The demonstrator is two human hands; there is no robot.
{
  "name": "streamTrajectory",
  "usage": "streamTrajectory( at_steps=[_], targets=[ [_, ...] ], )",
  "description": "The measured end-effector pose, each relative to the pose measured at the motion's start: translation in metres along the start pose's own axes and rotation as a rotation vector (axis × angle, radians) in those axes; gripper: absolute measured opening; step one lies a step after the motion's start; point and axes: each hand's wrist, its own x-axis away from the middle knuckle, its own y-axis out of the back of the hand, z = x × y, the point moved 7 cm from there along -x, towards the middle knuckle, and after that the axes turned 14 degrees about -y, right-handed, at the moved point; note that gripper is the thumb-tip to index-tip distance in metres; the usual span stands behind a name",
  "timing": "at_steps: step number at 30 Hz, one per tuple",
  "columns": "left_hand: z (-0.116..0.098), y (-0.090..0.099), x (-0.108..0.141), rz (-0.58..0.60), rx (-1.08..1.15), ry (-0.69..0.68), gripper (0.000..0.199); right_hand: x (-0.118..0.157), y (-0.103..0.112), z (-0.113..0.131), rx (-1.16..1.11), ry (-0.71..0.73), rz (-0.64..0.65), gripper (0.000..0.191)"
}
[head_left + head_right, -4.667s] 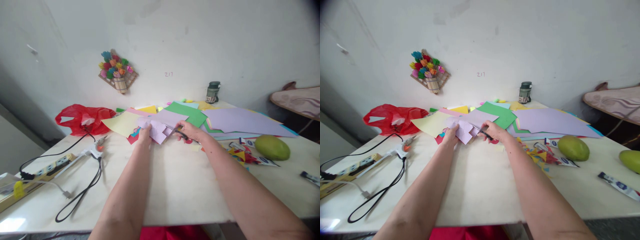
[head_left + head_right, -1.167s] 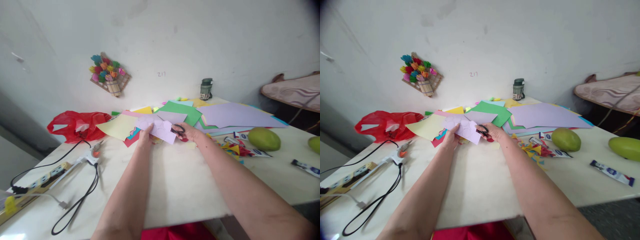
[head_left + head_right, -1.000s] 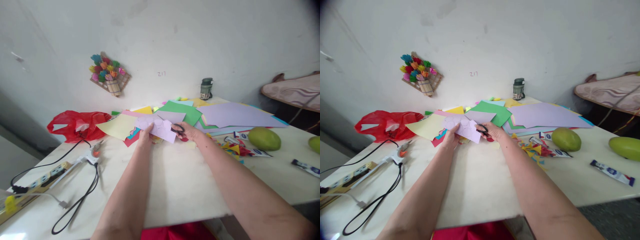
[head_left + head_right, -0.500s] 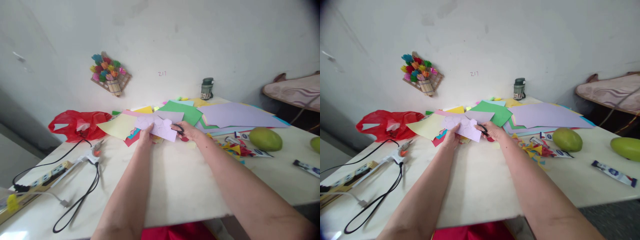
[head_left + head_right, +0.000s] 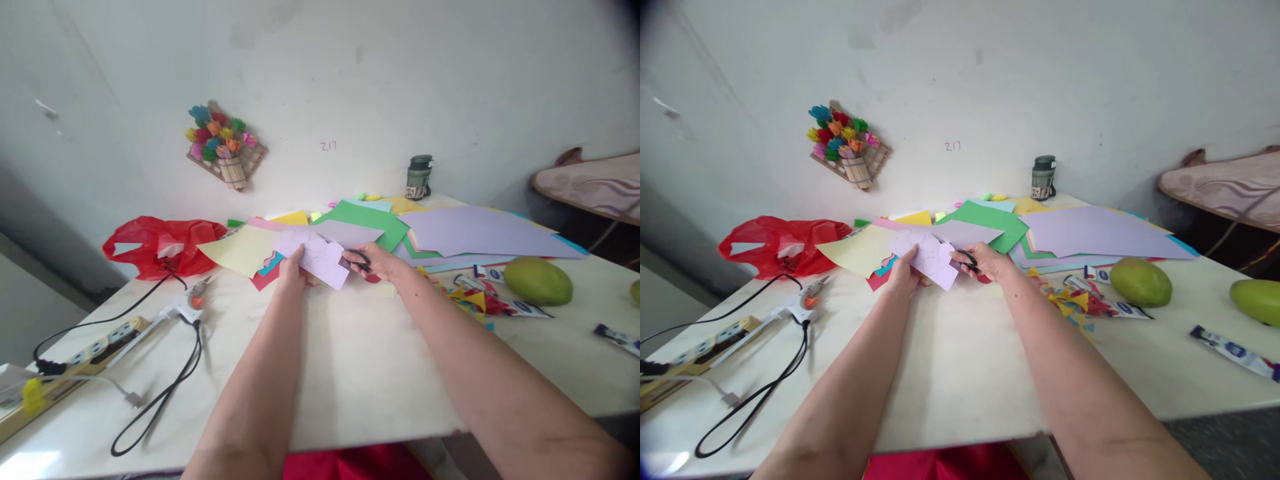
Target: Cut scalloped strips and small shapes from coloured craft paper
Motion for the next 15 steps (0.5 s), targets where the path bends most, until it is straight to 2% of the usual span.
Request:
streamTrajectory(
  at_steps=[3,9,15],
  targets=[
    [0.001,0.001,-0.002,-0.009,0.004,0.002,0.014,0.000,0.001,-0.001,0.011,-0.016,-0.003,0.038],
    [-0.001,0.011,-0.005,-0.114,-0.041,-0.030,0.015,0.004,-0.002,0.000,0.024,-0.037,0.038,0.035],
    [-0.005,0.016,-0.008,-0.114,-0.166,-0.108,0.007,0.011,-0.006,0.002,0.070,-0.081,0.067,0.033]
  ],
)
